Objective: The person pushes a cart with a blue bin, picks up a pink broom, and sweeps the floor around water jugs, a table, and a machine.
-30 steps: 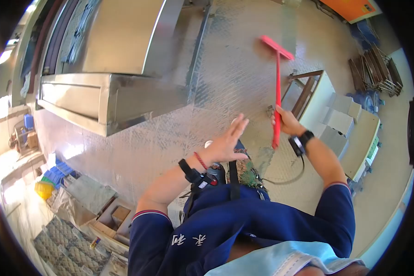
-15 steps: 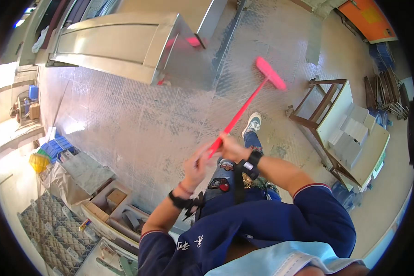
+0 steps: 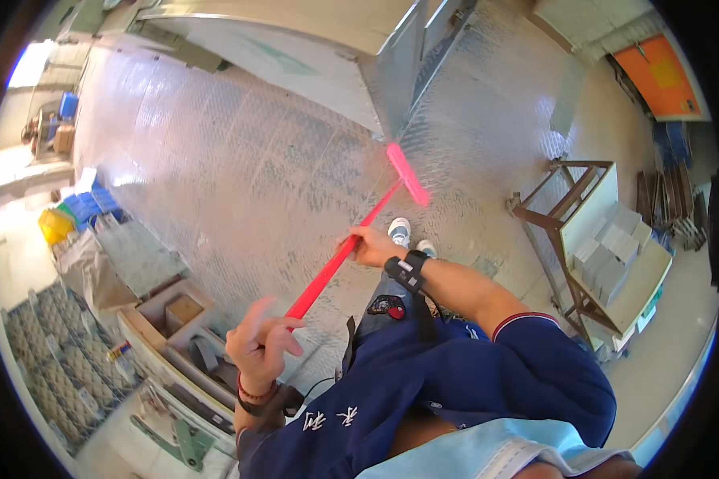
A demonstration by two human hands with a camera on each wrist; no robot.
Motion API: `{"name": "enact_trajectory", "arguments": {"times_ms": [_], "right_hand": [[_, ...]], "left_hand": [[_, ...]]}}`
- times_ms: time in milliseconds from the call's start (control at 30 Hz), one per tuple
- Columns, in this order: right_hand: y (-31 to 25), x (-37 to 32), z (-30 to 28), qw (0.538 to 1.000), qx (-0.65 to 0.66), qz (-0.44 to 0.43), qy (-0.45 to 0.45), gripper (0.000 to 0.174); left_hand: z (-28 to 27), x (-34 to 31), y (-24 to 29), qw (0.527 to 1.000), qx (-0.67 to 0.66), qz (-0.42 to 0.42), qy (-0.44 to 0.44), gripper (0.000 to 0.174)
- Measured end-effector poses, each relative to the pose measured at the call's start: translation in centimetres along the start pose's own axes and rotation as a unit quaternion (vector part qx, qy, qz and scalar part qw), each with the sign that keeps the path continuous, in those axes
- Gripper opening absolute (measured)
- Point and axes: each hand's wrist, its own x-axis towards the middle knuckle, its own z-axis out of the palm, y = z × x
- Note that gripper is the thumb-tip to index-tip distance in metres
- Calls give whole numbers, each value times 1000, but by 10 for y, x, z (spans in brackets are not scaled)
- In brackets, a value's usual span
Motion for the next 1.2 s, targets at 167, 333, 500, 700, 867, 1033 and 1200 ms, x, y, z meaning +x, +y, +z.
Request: {"name": "enact_trajectory", "arguments": {"times_ms": [167, 333, 500, 700, 867, 1033, 1200], "right_hand": [[7, -29, -10, 991, 49, -90, 92, 15], [-2, -58, -78, 983, 27, -155, 96, 12], [-31, -64, -173, 966, -7, -141, 217, 11], [-24, 1, -181, 958, -92, -105, 252, 3], [47, 108, -62, 973, -128, -40, 188, 5], [99, 225, 42, 964, -256, -29, 62, 3], [138, 241, 116, 960, -276, -39, 24, 10]], "left_hand": [[14, -29, -11, 987, -107, 65, 106, 25], [62, -59, -63, 965, -216, 48, 138, 34], [129, -86, -139, 926, -366, -43, 79, 26], [100, -76, -156, 943, -332, -20, 6, 28], [-19, -79, -134, 975, -212, 46, 48, 27], [-99, -84, -145, 987, -98, 119, 41, 21], [-152, -101, -168, 984, -7, 169, 52, 21]]}}
